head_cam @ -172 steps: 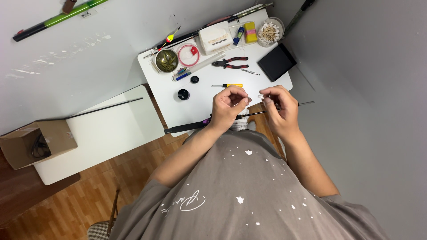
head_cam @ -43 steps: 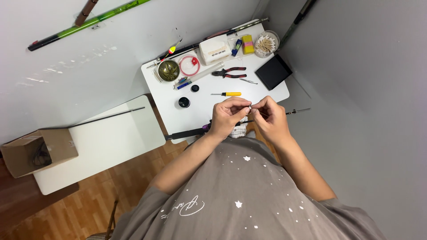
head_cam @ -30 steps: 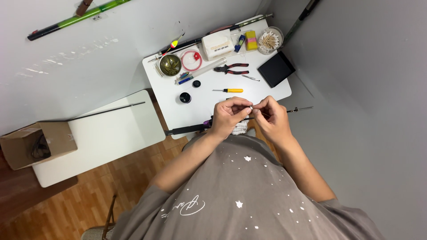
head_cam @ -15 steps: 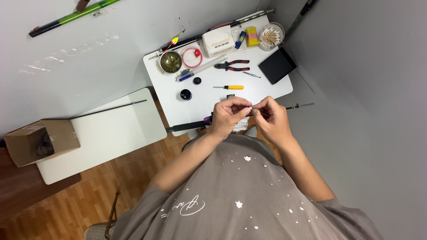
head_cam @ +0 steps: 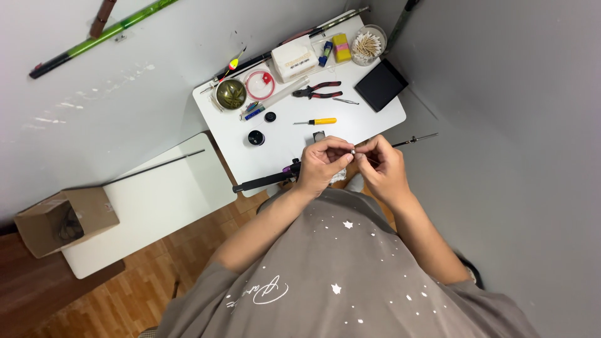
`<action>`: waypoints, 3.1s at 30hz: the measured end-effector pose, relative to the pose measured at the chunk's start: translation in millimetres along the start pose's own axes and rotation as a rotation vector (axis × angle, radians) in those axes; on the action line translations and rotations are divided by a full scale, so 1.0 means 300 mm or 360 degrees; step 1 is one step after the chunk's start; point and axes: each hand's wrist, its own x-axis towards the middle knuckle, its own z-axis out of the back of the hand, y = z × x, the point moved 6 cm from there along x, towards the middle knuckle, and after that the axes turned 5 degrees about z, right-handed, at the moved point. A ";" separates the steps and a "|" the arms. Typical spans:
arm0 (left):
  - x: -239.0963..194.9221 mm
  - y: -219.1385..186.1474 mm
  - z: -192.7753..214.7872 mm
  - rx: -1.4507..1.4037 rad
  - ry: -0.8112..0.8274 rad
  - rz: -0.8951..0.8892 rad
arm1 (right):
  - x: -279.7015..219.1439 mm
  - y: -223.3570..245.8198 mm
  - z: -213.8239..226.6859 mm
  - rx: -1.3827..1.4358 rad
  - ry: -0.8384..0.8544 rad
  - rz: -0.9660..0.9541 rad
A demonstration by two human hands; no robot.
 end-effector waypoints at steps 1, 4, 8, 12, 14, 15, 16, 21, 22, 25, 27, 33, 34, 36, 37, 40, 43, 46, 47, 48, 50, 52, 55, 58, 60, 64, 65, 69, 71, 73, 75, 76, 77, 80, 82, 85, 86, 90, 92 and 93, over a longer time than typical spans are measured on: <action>0.004 0.004 -0.001 -0.0015 0.0005 0.0030 | -0.001 -0.004 0.003 -0.0010 -0.0017 -0.0001; 0.009 0.007 -0.004 -0.0038 0.0037 0.0094 | -0.014 -0.012 0.007 -0.0009 -0.0059 -0.0023; 0.017 0.006 -0.004 -0.0036 0.0101 0.0117 | -0.021 -0.012 0.005 0.0042 -0.0097 -0.0054; 0.028 -0.005 -0.009 0.0029 0.0124 0.0100 | -0.022 -0.006 0.009 0.0038 -0.0143 -0.0048; 0.036 -0.005 -0.007 0.0018 0.0121 0.0096 | -0.024 -0.003 0.011 0.0026 -0.0148 -0.0079; 0.039 -0.008 -0.012 0.0015 0.0128 0.0102 | -0.025 -0.003 0.014 0.0022 -0.0156 -0.0082; 0.043 -0.014 -0.019 0.0021 0.0147 0.0089 | -0.025 -0.003 0.015 0.0029 -0.0163 -0.0097; 0.064 0.001 -0.029 0.0031 0.0177 0.0085 | -0.026 0.006 0.034 0.0030 -0.0230 -0.0085; 0.067 0.000 -0.038 0.0039 0.0191 0.0095 | -0.026 0.011 0.040 0.0017 -0.0251 -0.0072; 0.079 0.004 -0.058 0.0027 0.0218 0.0115 | -0.025 0.014 0.057 -0.0004 -0.0291 -0.0059; 0.082 0.005 -0.066 0.0006 0.0229 0.0129 | -0.029 0.010 0.066 -0.0011 -0.0309 -0.0062; 0.094 0.012 -0.059 0.0064 0.0208 0.0099 | -0.033 -0.007 0.079 -0.0157 -0.0274 -0.0138; 0.098 0.009 -0.063 0.0041 0.0212 0.0099 | -0.027 -0.002 0.078 -0.0138 -0.0276 -0.0131; 0.103 -0.002 -0.069 0.0021 0.0217 0.0096 | -0.019 0.006 0.077 -0.0119 -0.0278 -0.0120; 0.104 -0.008 -0.071 0.0033 0.0216 0.0096 | -0.015 0.011 0.076 -0.0111 -0.0281 -0.0106; 0.105 -0.004 -0.065 0.0045 0.0207 0.0081 | -0.011 0.015 0.075 -0.0123 -0.0277 -0.0097; 0.104 0.004 -0.056 0.0074 0.0206 0.0055 | -0.011 0.000 0.073 -0.0132 -0.0278 -0.0090; 0.115 0.000 -0.057 0.0082 0.0197 0.0067 | 0.005 -0.007 0.075 -0.0116 -0.0296 -0.0098; 0.114 0.002 -0.058 0.0058 0.0184 0.0091 | 0.005 -0.009 0.075 -0.0113 -0.0309 -0.0118; 0.114 -0.003 -0.059 0.0060 0.0183 0.0083 | 0.005 -0.012 0.078 -0.0113 -0.0305 -0.0111; 0.116 -0.010 -0.055 0.0099 0.0150 0.0086 | 0.007 -0.023 0.082 -0.0154 -0.0277 -0.0139; 0.119 -0.006 -0.046 0.0107 0.0143 0.0046 | 0.010 -0.023 0.076 -0.0143 -0.0248 -0.0140; 0.118 -0.011 -0.037 0.0096 0.0143 0.0012 | 0.027 -0.006 0.059 -0.0098 -0.0228 -0.0120; 0.113 -0.008 -0.032 0.0079 0.0117 0.0008 | 0.028 -0.010 0.056 -0.0085 -0.0229 -0.0106; 0.112 -0.014 -0.022 0.0084 0.0082 -0.0005 | 0.026 -0.018 0.053 -0.0101 -0.0218 -0.0112; 0.110 -0.030 -0.016 0.0095 0.0052 0.0011 | 0.036 -0.015 0.037 -0.0094 -0.0180 -0.0142; 0.108 -0.032 -0.015 0.0062 0.0054 0.0034 | 0.042 -0.006 0.030 -0.0047 -0.0187 -0.0107; 0.092 -0.041 -0.010 0.0128 0.0051 -0.0015 | 0.048 0.012 0.024 -0.0031 -0.0189 -0.0061; 0.091 -0.050 -0.003 0.0158 0.0017 -0.0017 | 0.047 0.006 0.021 -0.0052 -0.0171 -0.0099; 0.093 -0.047 0.001 0.0080 -0.0002 0.0022 | 0.039 -0.013 0.022 -0.0019 -0.0166 -0.0075; 0.094 -0.043 0.009 0.0004 -0.0017 0.0057 | 0.042 -0.019 0.018 0.0015 -0.0162 -0.0045; 0.096 -0.038 0.015 -0.0026 -0.0044 0.0092 | 0.047 -0.014 0.016 0.0019 -0.0160 -0.0021; 0.097 -0.032 0.020 -0.0056 -0.0070 0.0127 | 0.052 -0.009 0.014 0.0024 -0.0158 0.0003; 0.095 -0.043 0.009 -0.0055 -0.0064 0.0177 | 0.060 -0.003 0.006 0.0003 -0.0156 0.0003; 0.094 -0.045 0.010 -0.0037 -0.0043 0.0137 | 0.062 -0.008 0.008 -0.0011 -0.0157 0.0000; 0.096 -0.048 0.010 -0.0039 -0.0024 0.0099 | 0.067 -0.007 0.009 -0.0044 -0.0144 -0.0037; 0.094 -0.047 0.011 -0.0057 -0.0028 0.0100 | 0.067 -0.008 0.007 -0.0061 -0.0130 -0.0069; 0.100 -0.041 0.015 -0.0082 -0.0016 0.0102 | 0.075 -0.012 0.008 -0.0043 -0.0102 -0.0071; 0.100 -0.037 0.017 -0.0024 -0.0012 0.0088 | 0.078 -0.007 0.008 -0.0034 -0.0095 -0.0025; 0.103 -0.035 0.018 -0.0025 -0.0014 0.0089 | 0.079 -0.007 0.009 -0.0033 -0.0094 -0.0026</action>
